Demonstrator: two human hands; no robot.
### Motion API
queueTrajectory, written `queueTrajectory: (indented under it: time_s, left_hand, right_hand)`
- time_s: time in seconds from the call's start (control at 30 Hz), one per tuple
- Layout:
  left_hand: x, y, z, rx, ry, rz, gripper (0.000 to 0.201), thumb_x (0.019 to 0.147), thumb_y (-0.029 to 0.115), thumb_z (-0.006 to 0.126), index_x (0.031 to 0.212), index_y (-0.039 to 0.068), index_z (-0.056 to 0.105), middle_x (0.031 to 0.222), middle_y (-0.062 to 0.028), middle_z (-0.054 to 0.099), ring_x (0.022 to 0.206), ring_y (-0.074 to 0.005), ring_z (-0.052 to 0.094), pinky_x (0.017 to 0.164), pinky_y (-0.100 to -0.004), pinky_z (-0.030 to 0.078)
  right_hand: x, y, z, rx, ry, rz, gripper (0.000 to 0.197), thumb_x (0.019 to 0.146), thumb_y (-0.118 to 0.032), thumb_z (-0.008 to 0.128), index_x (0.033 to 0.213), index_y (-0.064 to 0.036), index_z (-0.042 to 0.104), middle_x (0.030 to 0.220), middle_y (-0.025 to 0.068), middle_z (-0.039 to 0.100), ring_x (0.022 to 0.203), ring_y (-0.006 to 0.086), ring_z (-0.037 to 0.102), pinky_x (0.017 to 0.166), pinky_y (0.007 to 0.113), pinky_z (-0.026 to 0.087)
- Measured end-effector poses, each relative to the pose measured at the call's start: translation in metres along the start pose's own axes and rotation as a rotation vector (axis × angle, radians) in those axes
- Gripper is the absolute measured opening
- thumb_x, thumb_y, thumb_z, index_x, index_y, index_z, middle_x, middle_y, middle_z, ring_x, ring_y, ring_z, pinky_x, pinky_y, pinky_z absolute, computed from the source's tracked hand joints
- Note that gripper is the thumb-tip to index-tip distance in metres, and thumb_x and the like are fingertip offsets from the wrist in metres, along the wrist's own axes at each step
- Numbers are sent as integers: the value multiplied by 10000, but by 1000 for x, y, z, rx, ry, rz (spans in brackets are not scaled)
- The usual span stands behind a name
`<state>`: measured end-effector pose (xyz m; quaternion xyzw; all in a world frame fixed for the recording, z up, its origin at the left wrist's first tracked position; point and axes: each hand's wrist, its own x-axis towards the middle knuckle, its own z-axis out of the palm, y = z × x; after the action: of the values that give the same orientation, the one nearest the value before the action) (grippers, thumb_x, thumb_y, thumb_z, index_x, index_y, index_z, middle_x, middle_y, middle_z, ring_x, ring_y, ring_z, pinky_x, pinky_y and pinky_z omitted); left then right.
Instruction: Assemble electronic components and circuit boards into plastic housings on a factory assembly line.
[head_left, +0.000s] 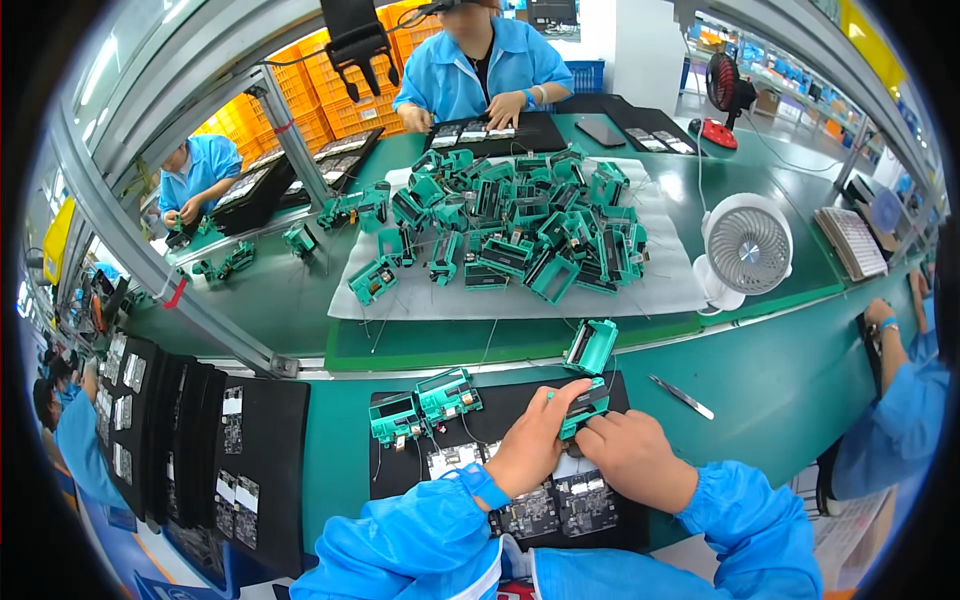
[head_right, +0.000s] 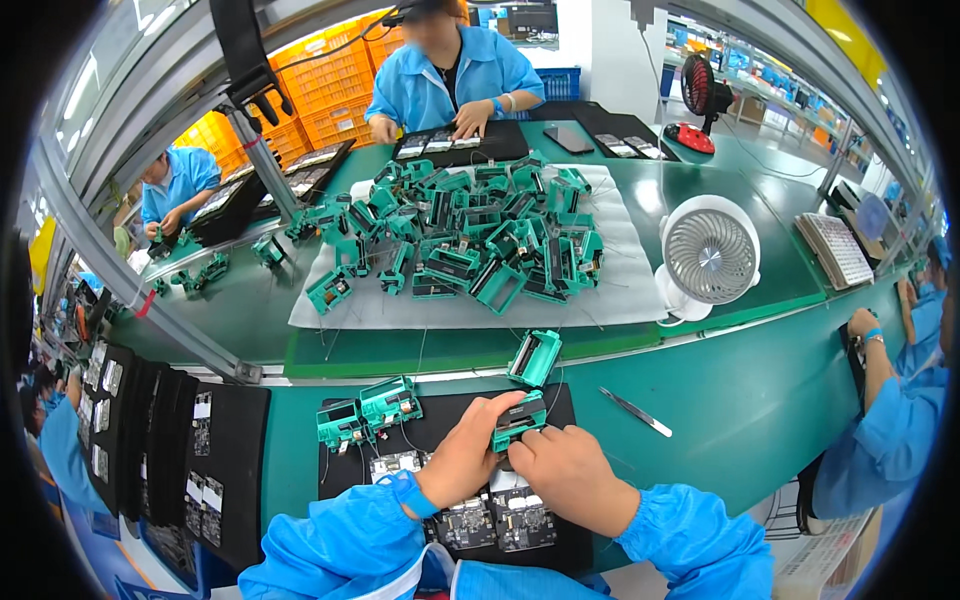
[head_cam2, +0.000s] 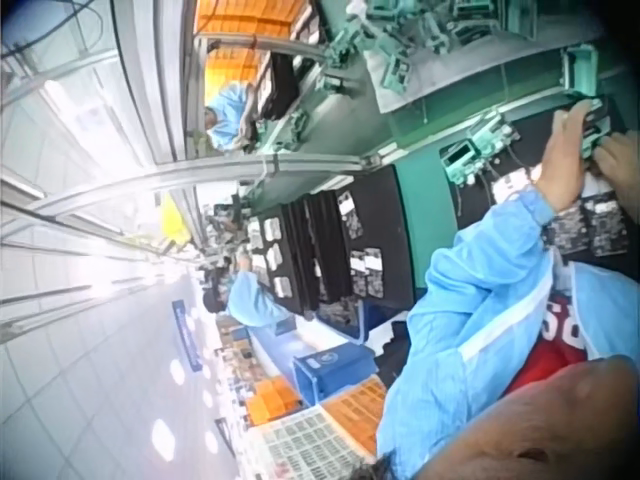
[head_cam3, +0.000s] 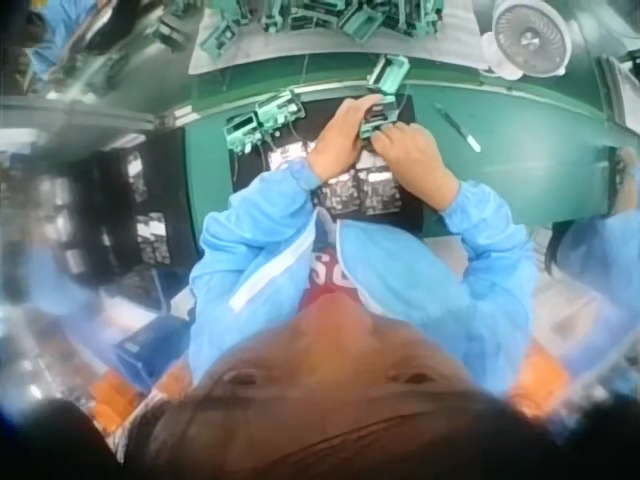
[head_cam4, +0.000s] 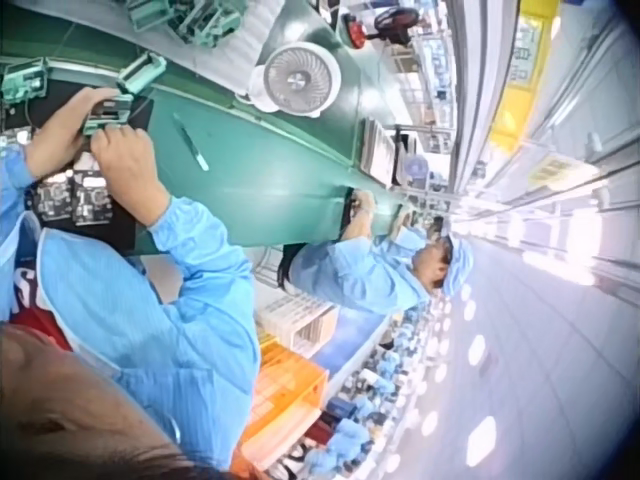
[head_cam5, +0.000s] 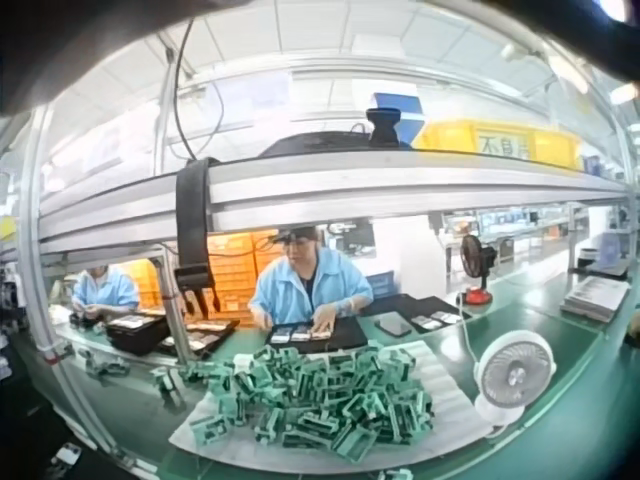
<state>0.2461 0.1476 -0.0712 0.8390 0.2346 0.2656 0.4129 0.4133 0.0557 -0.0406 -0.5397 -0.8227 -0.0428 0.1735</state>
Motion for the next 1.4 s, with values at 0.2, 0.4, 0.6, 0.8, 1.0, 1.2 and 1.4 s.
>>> queueTrajectory:
  time_s: [0.2,0.4,0.6,0.8,1.0,1.2,1.4]
  left_hand:
    - [-7,31,-40,279,79,148,667,809,-46,707,1426,107,505,1326,-177,519,1166,-354,583,968,-404,506]
    - [-30,5,-121,677,371,-29,332,844,197,755,1132,48,685,1036,-122,685,1001,-317,625,841,-424,471]
    - [-42,-30,-113,767,213,-187,630,828,415,762,1298,24,605,1166,-150,650,1104,-331,584,916,-437,431]
    - [-48,-42,-125,775,162,-256,654,808,434,779,1297,36,605,1147,-154,654,1102,-340,592,945,-442,417]
    - [-31,2,-117,437,271,-99,525,728,149,850,1169,40,589,1075,-126,627,1006,-309,643,898,-437,509]
    - [-27,5,-78,-138,279,-276,650,819,7,757,1321,101,354,1053,-86,581,903,-119,620,751,-278,551]
    - [-35,-7,-59,-451,259,-341,679,856,-12,713,1430,126,378,1096,-100,529,939,-126,597,755,-264,554]
  right_hand:
    - [-9,9,3,88,56,-14,191,733,-101,676,916,-78,625,884,40,622,807,233,627,685,374,495]
    - [2,7,1,139,174,-86,201,747,-78,690,943,-47,661,1213,145,625,1171,342,593,916,418,514]
    - [15,18,18,203,157,-66,252,725,-44,750,956,-48,649,1367,161,585,1306,349,534,1010,441,477]
    - [16,17,18,247,139,-22,266,727,-53,763,968,-58,652,1368,148,596,1326,339,523,1021,442,467]
    - [19,6,3,290,217,0,284,705,-82,782,965,-90,666,1249,96,651,1208,309,595,1000,448,466]
    - [25,-54,-30,109,167,-37,246,680,-125,766,897,-127,652,1003,20,688,1212,316,577,1043,602,345]
    - [15,-75,-35,-166,-48,102,76,770,-142,647,782,-96,587,1039,43,673,1281,351,536,1086,784,186]
